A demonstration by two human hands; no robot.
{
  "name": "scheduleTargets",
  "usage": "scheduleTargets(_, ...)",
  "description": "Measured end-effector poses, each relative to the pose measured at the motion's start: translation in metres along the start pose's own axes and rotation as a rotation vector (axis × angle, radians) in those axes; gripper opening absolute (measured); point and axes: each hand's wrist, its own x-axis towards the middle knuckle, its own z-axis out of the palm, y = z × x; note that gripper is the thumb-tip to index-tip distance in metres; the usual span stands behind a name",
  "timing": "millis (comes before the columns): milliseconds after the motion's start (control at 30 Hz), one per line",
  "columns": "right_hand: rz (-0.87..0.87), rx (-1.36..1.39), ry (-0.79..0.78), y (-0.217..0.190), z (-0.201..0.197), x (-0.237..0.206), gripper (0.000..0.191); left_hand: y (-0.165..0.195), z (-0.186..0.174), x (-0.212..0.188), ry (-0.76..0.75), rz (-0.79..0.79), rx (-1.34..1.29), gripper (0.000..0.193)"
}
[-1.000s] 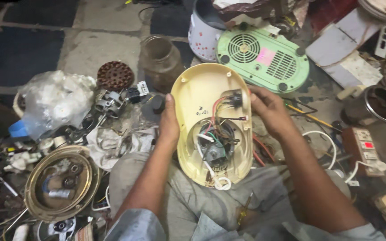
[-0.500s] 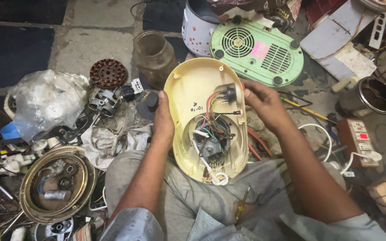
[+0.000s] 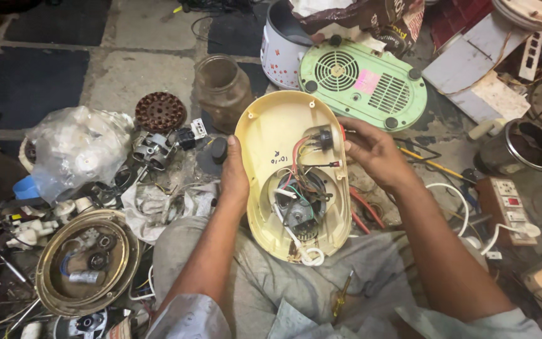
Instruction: The person sits on the floor and works on the internal wiring of a disassembled yellow appliance. They use pliers to strip and twist wires, then connect a power cord to test the motor, which spins when powered.
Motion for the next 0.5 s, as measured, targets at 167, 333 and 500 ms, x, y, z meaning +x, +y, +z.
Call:
scheduleTargets(167,0.031,0.143,0.139,0.01,0.02,0.007,0.043,0.002,0.002,0.001,0.064,-0.027,0.014,0.087)
scheduleTargets(333,0.103,0.394,0.26,0.015,0.045,0.019,0.044,-0.005,0.007,-0.001,0.095,-0.018,-0.114,0.085)
scheduleTargets(500,0.241,0.554,0.314,0.022,0.044,0.03,0.036,0.002,0.008,0.001,-0.145,-0.046,-0.451,0.08)
